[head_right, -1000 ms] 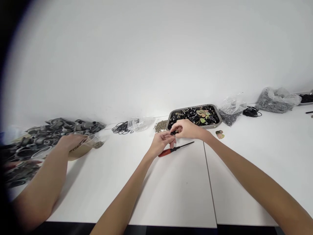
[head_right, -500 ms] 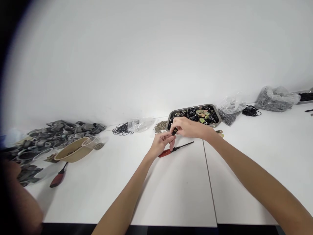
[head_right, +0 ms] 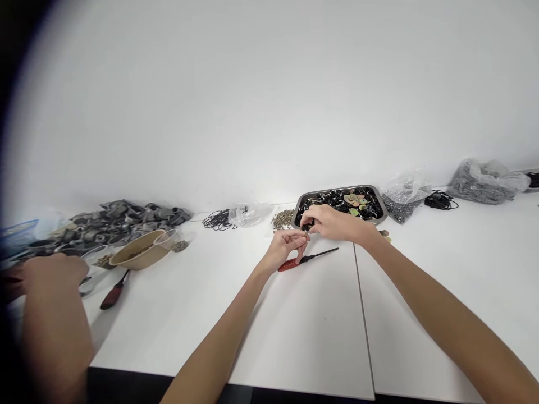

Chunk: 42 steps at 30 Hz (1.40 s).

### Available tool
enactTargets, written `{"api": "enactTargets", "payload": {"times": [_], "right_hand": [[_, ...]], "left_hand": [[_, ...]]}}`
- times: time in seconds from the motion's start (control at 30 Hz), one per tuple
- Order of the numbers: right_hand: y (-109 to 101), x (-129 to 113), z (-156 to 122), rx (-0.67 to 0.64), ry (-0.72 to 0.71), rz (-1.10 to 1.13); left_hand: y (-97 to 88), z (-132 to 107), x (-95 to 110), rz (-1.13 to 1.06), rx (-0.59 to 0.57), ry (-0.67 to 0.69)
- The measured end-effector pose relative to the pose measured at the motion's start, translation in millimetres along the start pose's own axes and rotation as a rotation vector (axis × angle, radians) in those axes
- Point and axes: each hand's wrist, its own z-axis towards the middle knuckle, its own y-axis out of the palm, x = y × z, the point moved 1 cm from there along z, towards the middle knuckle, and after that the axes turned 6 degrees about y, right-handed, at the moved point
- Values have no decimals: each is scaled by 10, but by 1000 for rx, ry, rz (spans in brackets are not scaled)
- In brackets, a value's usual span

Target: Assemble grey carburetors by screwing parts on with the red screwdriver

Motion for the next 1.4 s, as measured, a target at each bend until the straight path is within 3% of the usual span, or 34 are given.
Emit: {"api": "enactTargets", "payload": {"times": [0.5, 0.8, 1.0, 1.23, 1.4], "right_hand": [[20, 86, -5, -52, 69, -51], [55, 79, 30, -52, -113, -53], [73, 116, 51, -22, -104, -46], [86, 146, 64, -19, -84, -65], [57, 125, 40, -17, 35, -46]], "left_hand": [[70, -2, -33, 44, 122, -25], [23, -33, -14, -33, -49, -40], [-8, -41, -35, -154, -133, -98], [-17, -43, -56, -115, -156, -104], [-19, -32, -61, -67, -64, -84]]}}
